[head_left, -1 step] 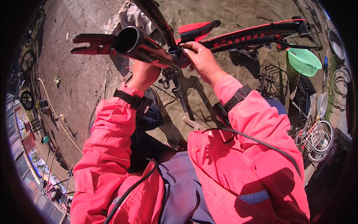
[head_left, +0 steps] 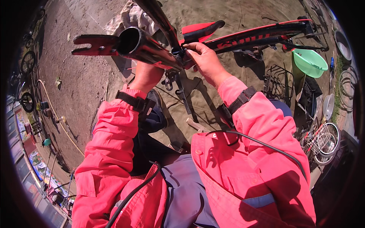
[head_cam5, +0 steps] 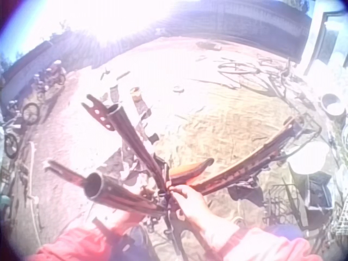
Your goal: The person installs a red bicycle saddle onto the seat post of a black and red bicycle frame, then picks up a rear wheel and positions it near the rear dropouts.
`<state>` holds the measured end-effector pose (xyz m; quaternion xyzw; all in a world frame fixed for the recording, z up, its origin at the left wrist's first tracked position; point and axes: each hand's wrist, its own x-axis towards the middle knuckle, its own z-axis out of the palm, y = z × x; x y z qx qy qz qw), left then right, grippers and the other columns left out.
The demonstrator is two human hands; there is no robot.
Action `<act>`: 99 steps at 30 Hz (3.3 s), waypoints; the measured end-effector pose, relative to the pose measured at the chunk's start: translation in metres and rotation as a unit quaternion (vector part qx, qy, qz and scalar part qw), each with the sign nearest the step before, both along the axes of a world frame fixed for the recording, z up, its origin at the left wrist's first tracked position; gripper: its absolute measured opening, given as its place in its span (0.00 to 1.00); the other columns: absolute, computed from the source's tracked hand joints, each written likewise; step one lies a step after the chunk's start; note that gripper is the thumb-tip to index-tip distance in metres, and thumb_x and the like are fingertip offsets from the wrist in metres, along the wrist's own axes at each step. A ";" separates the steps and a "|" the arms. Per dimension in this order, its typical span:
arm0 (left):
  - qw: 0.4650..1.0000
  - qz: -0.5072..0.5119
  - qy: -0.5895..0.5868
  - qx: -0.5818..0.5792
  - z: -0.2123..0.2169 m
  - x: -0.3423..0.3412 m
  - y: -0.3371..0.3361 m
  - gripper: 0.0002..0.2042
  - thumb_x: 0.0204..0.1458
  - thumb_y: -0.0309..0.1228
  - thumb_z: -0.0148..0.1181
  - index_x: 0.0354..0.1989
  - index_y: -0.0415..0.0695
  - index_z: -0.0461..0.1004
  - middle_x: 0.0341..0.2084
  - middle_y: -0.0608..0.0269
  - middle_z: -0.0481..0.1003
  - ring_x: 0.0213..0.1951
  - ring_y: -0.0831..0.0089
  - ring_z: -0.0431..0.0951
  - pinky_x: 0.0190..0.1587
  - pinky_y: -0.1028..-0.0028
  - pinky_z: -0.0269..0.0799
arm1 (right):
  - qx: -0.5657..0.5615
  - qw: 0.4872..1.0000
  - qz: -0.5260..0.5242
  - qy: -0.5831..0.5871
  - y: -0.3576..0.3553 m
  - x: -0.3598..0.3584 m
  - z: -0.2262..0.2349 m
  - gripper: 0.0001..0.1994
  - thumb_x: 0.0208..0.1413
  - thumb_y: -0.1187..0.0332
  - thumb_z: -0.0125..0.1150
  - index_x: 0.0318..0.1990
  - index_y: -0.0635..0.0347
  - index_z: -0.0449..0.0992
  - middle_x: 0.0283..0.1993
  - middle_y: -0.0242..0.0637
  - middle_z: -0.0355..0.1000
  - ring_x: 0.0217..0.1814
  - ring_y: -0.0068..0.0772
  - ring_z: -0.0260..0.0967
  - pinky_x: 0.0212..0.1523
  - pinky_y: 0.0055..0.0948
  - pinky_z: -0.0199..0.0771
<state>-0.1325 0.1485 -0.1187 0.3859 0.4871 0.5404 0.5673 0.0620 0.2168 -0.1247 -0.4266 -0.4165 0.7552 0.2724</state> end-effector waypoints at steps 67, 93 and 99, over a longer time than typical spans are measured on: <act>0.960 -0.076 0.260 0.078 -0.018 -0.021 -0.003 0.12 0.55 0.22 0.63 0.46 0.39 0.70 0.37 0.65 0.73 0.39 0.80 0.73 0.42 0.77 0.70 | -0.037 0.997 0.032 -0.053 0.007 0.001 0.000 0.14 0.66 0.55 0.53 0.37 0.56 0.74 0.31 0.33 0.77 0.22 0.25 0.73 0.19 0.23 0.61; 0.938 -0.079 0.324 0.095 -0.012 -0.019 -0.002 0.12 0.54 0.20 0.62 0.46 0.38 0.69 0.36 0.65 0.73 0.38 0.81 0.73 0.40 0.77 0.70 | -0.040 0.996 0.034 -0.071 0.008 -0.001 0.000 0.13 0.66 0.55 0.52 0.39 0.54 0.74 0.31 0.31 0.77 0.22 0.22 0.70 0.20 0.22 0.59; 0.967 -0.069 0.239 0.050 -0.014 -0.019 -0.002 0.13 0.53 0.21 0.63 0.45 0.38 0.69 0.36 0.65 0.73 0.38 0.80 0.72 0.41 0.77 0.70 | -0.049 0.996 0.032 -0.060 0.007 0.000 0.001 0.13 0.66 0.56 0.53 0.38 0.54 0.74 0.31 0.31 0.77 0.22 0.22 0.70 0.21 0.22 0.59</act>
